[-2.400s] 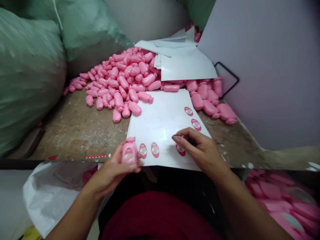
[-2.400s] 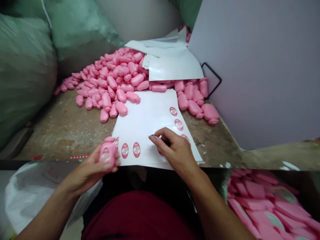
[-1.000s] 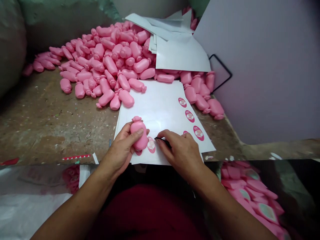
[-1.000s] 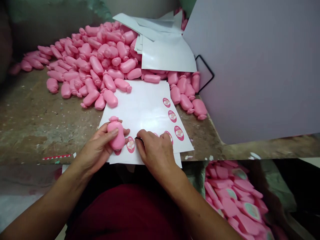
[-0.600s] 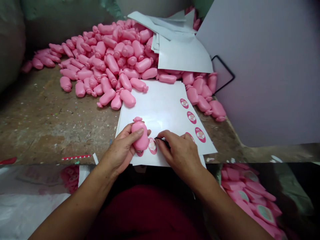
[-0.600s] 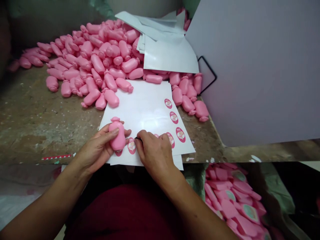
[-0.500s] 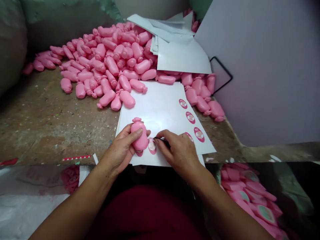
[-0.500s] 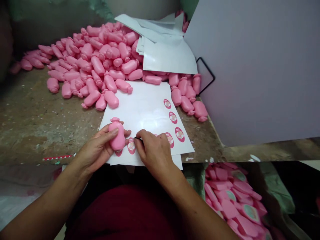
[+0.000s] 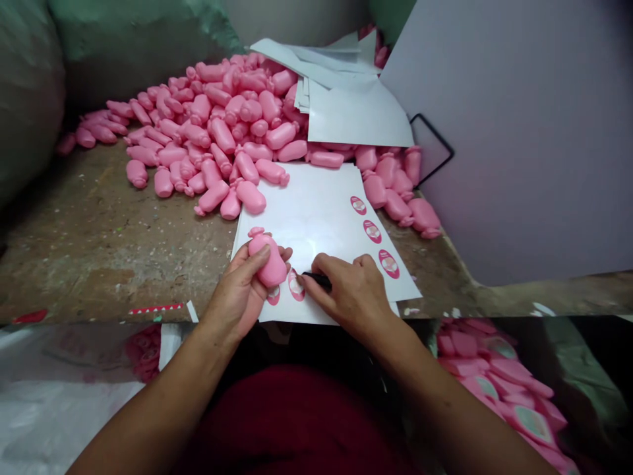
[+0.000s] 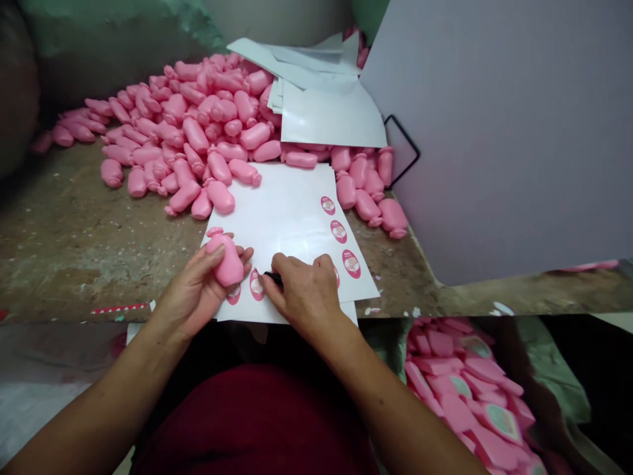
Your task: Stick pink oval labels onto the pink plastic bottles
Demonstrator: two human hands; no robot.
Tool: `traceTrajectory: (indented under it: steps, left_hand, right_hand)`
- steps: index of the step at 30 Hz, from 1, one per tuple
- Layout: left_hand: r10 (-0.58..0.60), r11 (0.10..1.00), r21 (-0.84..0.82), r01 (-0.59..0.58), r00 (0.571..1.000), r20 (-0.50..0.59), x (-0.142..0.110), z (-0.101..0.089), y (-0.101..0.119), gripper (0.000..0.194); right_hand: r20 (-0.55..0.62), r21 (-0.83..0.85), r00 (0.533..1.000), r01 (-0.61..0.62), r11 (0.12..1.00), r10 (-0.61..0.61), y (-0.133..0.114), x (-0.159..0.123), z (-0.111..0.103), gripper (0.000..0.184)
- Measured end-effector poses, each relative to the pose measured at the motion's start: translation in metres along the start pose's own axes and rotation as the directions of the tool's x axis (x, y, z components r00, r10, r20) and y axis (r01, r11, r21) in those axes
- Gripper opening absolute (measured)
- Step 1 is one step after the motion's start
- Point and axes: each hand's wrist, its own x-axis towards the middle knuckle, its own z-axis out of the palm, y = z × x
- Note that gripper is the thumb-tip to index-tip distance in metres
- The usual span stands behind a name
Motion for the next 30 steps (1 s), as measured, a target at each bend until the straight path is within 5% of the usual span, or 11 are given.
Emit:
traceTrajectory:
  steps: [2,5,7,9,12,14,19,21,24,30]
  left_hand:
    - [0.013,1.000,0.009,-0.013,1.000,-0.002,0.000,0.000,-0.001,0.021]
    - [0.020,0.999,0.032,-0.020,1.000,0.002,0.000,0.000,-0.001,0.020]
    - [0.028,0.998,0.054,-0.028,1.000,0.003,0.000,0.000,0.000,0.021]
    - [0.039,0.997,0.069,-0.039,0.999,-0.002,-0.001,0.001,0.000,0.023]
    - [0.050,0.997,0.058,-0.050,0.999,-0.010,-0.001,0.001,0.000,0.024]
    - [0.050,0.998,0.040,-0.050,0.999,-0.007,-0.001,0.000,0.000,0.022]
    - [0.030,0.999,0.014,-0.030,1.000,-0.005,-0.001,-0.001,0.001,0.019]
    - [0.027,1.000,0.011,-0.027,1.000,-0.014,-0.001,-0.001,0.002,0.019]
    - [0.035,0.998,0.053,-0.034,0.999,-0.025,-0.002,0.000,0.003,0.020]
    - [0.052,0.978,0.200,-0.050,0.999,-0.007,-0.009,0.005,0.003,0.032]
  right_hand:
    - [0.041,0.189,0.996,-0.082,0.978,0.075,0.002,0.002,-0.007,0.026]
    - [0.106,0.538,0.984,-0.181,0.823,0.147,0.008,0.003,-0.019,0.033]
    - [0.105,0.629,0.984,-0.180,0.756,0.146,0.011,0.002,-0.023,0.035]
    - [0.074,0.545,0.989,-0.148,0.825,0.129,0.012,0.000,-0.022,0.032]
    - [0.015,0.208,0.998,-0.067,0.976,0.065,0.009,-0.003,-0.012,0.022]
    - [0.001,0.047,1.000,-0.009,0.999,0.009,0.005,-0.004,-0.005,0.020]
    - [0.016,0.128,1.000,0.007,0.992,-0.009,0.000,-0.001,-0.005,0.023]
    - [0.064,0.361,0.996,-0.082,0.929,0.063,0.003,0.001,-0.012,0.028]
    - [0.132,0.675,0.984,-0.180,0.715,0.122,0.007,0.000,-0.023,0.033]
    - [0.153,0.851,0.981,-0.191,0.490,0.117,0.009,-0.004,-0.031,0.033]
